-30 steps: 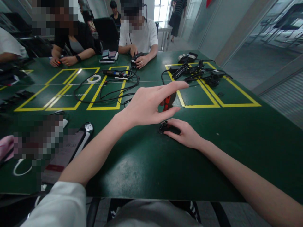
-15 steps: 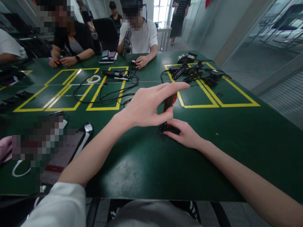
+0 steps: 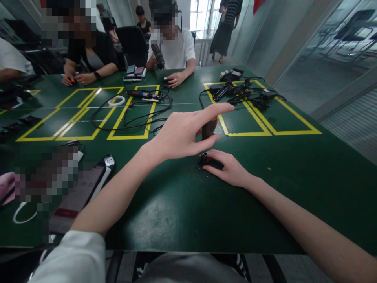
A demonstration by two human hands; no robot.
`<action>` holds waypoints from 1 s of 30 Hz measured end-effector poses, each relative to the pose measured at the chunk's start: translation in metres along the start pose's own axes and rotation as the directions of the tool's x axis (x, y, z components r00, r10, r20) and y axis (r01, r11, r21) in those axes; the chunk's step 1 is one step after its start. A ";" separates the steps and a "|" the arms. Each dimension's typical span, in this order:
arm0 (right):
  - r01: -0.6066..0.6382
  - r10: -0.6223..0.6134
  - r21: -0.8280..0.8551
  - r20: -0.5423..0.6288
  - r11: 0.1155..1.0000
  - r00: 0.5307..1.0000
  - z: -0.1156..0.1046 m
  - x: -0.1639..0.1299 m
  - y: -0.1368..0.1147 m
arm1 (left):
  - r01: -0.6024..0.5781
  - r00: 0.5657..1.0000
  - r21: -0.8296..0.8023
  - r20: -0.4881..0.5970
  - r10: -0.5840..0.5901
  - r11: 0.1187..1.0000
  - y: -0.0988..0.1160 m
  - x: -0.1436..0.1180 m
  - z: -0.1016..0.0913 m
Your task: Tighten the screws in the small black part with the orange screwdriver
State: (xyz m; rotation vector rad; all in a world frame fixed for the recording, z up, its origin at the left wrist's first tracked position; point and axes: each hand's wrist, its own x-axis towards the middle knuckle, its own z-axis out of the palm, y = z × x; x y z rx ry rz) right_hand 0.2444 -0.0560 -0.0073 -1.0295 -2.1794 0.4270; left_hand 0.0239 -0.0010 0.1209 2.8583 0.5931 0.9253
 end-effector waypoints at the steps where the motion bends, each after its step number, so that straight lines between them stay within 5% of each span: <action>1: 0.001 -0.001 -0.003 0.002 1.000 1.000 0.000 0.000 0.000 | -0.001 1.000 -0.003 0.002 0.001 1.000 0.000 0.000 0.000; 30: 0.037 -0.037 -0.005 -0.003 0.999 0.999 0.000 0.003 -0.002 | 0.022 1.000 0.003 0.021 -0.022 1.000 0.001 -0.002 -0.001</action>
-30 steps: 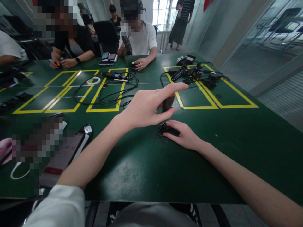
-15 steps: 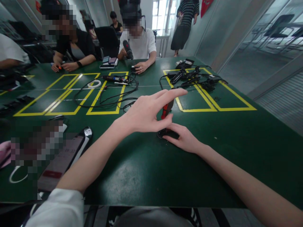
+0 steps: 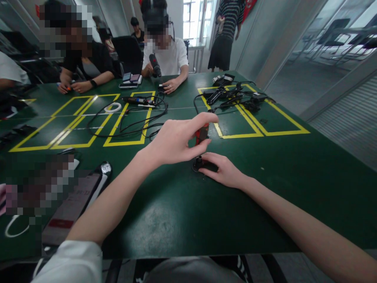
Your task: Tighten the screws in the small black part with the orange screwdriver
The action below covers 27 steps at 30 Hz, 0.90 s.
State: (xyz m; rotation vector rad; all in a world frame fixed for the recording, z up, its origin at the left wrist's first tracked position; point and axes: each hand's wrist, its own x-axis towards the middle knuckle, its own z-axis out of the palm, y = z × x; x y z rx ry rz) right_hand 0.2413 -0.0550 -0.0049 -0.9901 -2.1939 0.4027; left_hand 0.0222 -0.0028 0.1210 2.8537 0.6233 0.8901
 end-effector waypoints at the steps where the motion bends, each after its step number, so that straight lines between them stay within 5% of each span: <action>1: -0.002 0.002 -0.002 -0.002 1.000 1.000 0.001 0.000 0.001 | 0.002 1.000 0.005 0.000 -0.002 1.000 0.000 0.000 -0.001; 27: -0.019 0.019 0.010 0.015 1.000 1.000 0.001 0.000 0.001 | -0.062 0.997 -0.021 -0.042 0.062 0.998 -0.002 -0.001 -0.007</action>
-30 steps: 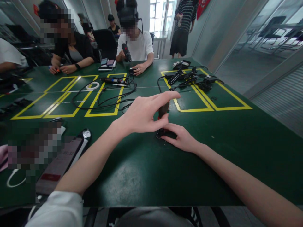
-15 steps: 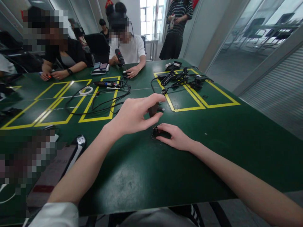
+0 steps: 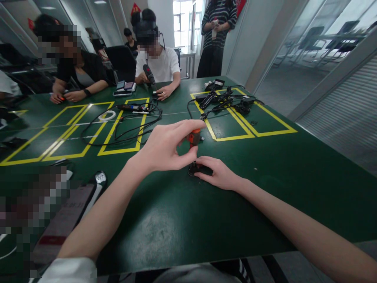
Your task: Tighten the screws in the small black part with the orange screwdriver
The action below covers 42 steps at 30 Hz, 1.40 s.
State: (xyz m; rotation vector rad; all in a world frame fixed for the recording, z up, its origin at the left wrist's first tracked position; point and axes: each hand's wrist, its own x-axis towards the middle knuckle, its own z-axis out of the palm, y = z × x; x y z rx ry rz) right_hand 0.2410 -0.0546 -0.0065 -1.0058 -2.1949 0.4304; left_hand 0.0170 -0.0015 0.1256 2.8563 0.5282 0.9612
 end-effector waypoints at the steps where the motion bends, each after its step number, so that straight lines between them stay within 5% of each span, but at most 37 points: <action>1: 0.005 -0.005 -0.002 0.002 1.000 1.000 0.000 0.000 0.000 | -0.009 1.000 -0.010 0.003 0.009 1.000 0.000 0.000 0.000; 21: -0.017 0.017 -0.006 0.008 1.000 1.000 0.001 -0.001 0.000 | 0.080 0.997 -0.086 0.022 -0.078 0.993 0.002 -0.001 0.003; 42: -0.002 0.002 0.004 0.007 1.000 1.000 0.000 -0.001 0.000 | 0.077 0.996 0.025 0.040 -0.078 0.997 0.005 -0.001 0.003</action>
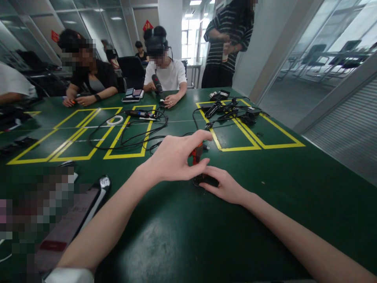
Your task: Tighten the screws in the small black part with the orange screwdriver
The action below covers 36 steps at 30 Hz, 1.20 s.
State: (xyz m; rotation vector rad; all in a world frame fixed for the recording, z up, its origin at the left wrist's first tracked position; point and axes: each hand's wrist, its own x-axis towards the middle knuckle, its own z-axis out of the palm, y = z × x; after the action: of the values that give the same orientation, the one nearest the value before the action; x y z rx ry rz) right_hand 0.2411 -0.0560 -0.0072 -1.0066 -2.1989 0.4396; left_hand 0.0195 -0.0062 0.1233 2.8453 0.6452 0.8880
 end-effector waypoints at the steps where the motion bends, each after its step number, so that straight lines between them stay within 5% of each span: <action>1: -0.003 0.003 -0.001 0.006 1.000 1.000 0.000 0.000 0.000 | -0.001 1.000 -0.007 0.003 0.001 1.000 0.000 0.000 0.000; 36: -0.009 0.009 0.007 -0.015 1.000 1.000 0.001 0.000 0.001 | -0.032 0.999 -0.032 0.007 0.033 0.999 -0.002 0.000 0.003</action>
State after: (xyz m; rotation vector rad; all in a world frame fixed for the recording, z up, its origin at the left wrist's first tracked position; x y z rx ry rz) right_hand 0.2408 -0.0554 -0.0088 -1.0135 -2.1793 0.4420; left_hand 0.0203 -0.0040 0.1208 2.8368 0.5802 0.8843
